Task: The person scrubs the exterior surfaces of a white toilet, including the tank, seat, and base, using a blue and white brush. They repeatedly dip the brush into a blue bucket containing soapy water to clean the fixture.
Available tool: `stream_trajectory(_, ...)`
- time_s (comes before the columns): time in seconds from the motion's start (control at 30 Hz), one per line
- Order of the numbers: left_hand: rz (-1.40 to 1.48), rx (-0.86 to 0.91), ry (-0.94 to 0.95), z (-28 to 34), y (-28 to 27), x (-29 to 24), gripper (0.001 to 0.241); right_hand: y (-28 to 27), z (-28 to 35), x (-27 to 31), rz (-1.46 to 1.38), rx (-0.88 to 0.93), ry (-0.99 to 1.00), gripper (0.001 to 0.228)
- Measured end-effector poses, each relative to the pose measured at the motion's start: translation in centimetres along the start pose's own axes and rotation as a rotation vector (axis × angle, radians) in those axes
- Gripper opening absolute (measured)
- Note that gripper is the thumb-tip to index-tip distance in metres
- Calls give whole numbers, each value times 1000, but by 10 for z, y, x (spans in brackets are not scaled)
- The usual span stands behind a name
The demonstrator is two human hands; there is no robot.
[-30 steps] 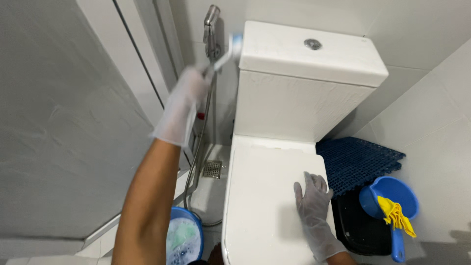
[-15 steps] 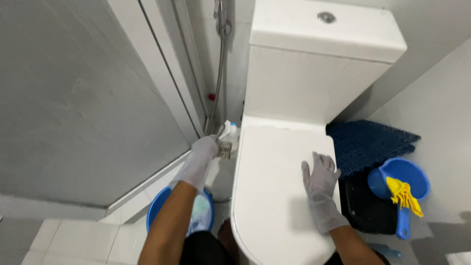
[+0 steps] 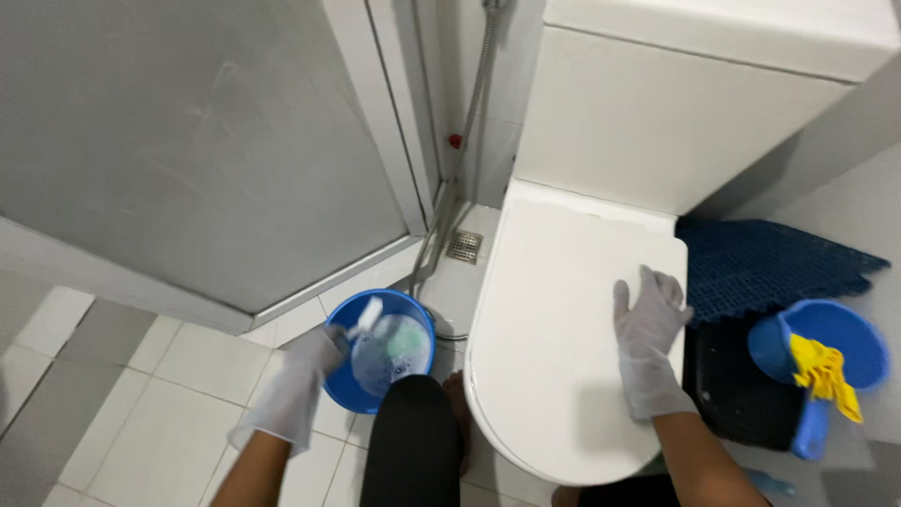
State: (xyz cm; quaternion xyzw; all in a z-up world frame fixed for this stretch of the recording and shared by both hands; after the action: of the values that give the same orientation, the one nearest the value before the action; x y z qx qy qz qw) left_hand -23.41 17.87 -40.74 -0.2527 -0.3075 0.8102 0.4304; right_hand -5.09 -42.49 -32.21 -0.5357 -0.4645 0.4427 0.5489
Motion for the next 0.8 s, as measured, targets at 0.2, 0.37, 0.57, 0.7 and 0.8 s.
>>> stream_trajectory(0.2,-56,298,-154,-56,67,-11,52,10,-9,-8,46,-32,-6,59)
stream_trajectory(0.37,-178,-212,15,-111,111,1,27,-5,2,-1,-16,-74,-73,66)
stream_trajectory(0.57,43,256,-157,-44,94,-42,36,-25,8,14,-119,-138,-122,57)
stream_trajectory(0.7,204,162,-196,-14,84,-23,42,9,-6,-5,59,-148,-17,58)
stream_trajectory(0.8,284,28,-156,19,54,-12,46,4,-11,-7,21,-113,-6,57)
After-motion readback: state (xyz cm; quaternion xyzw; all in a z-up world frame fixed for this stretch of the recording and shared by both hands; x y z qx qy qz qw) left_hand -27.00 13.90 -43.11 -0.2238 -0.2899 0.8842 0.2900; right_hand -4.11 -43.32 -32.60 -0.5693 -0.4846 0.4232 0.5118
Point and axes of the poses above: each hand's wrist, its own z-axis away from the middle knuckle, its own y-axis out of the palm, x = y × z, the point moved 9 cm from there along -z, towards the middle knuckle, and after that the axes turned 10 degrees about x, right-handed, at the moved point
